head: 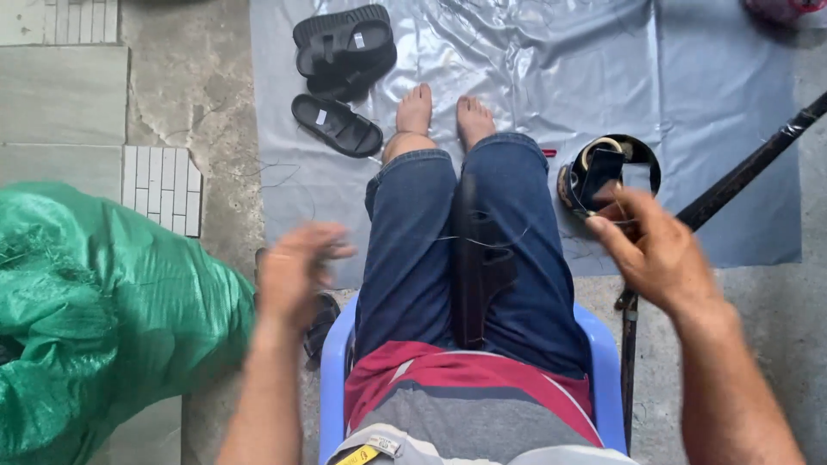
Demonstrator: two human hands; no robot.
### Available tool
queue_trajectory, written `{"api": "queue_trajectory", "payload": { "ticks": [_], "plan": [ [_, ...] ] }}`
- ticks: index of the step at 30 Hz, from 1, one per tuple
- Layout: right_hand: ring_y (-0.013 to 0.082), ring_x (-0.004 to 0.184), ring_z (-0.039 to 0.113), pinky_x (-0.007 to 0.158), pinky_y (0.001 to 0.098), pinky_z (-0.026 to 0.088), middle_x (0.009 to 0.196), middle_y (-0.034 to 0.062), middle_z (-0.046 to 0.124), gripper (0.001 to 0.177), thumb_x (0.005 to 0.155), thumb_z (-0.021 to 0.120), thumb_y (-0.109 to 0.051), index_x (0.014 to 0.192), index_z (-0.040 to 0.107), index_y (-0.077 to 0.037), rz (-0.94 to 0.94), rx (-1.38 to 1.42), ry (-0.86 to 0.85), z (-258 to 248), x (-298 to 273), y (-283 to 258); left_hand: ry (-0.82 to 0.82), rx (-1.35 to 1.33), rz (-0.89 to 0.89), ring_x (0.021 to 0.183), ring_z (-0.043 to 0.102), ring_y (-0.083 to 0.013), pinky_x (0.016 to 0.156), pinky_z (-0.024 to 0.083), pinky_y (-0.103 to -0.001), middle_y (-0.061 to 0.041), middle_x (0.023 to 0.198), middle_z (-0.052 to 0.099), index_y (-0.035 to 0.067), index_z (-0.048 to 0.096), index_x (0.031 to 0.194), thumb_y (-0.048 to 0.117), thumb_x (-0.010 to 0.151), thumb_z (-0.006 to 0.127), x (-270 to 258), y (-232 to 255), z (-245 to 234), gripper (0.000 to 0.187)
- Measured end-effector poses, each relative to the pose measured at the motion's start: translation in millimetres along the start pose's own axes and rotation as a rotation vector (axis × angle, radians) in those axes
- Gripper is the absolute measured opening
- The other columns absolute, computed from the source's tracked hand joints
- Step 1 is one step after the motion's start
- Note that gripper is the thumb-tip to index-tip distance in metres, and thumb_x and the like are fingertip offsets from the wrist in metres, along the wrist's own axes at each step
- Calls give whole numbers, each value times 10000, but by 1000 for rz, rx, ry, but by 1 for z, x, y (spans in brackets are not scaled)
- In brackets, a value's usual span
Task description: Hand-sewing the sole of a black shoe using a needle and thread while sitting on a stool.
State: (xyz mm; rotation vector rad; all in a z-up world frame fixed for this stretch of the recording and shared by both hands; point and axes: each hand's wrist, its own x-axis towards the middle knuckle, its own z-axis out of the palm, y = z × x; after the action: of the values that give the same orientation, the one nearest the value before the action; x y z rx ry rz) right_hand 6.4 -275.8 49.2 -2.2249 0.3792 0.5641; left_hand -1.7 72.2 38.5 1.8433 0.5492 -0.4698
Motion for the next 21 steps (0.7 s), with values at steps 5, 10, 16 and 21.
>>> {"api": "queue_trajectory", "payload": {
  "ticks": [5, 10, 16, 21],
  "plan": [
    [269, 1096, 489, 927, 368, 406, 1197, 135, 546, 367, 887, 483, -98, 1249, 492, -40, -702, -300, 50, -8, 5, -1, 373, 401, 139, 1290, 366, -236, 1029, 259, -307, -180, 1354, 423, 55, 679, 808, 476, 860, 506, 48, -51, -38, 458],
    [177, 767, 592, 588, 308, 504, 992, 37, 553, 407, 818, 568, -160, 1209, 550, -274, -903, -437, -150, 12, 6, -31, -126, 343, 752, 1299, 380, -294, 1041, 320, -373, -192, 1386, 393, 138, 533, 1199, 233, 868, 574, 29, -1, 14, 347],
    [152, 744, 589, 419, 289, 448, 969, -5, 566, 376, 824, 571, -167, 1180, 572, -290, -1014, -562, -95, 22, 15, -47, -493, 142, 877, 1288, 414, -232, 986, 434, -290, -169, 1393, 391, 159, 356, 1342, 195, 868, 616, 22, 15, 59, 543],
    [160, 749, 588, 387, 292, 439, 951, 11, 565, 381, 817, 577, -152, 1175, 577, -284, -1024, -538, -97, 23, 21, -41, -449, 110, 798, 1071, 572, -132, 858, 521, -214, -133, 1373, 413, 241, 386, 1325, 206, 857, 633, 26, 7, 71, 531]
  ]
}}
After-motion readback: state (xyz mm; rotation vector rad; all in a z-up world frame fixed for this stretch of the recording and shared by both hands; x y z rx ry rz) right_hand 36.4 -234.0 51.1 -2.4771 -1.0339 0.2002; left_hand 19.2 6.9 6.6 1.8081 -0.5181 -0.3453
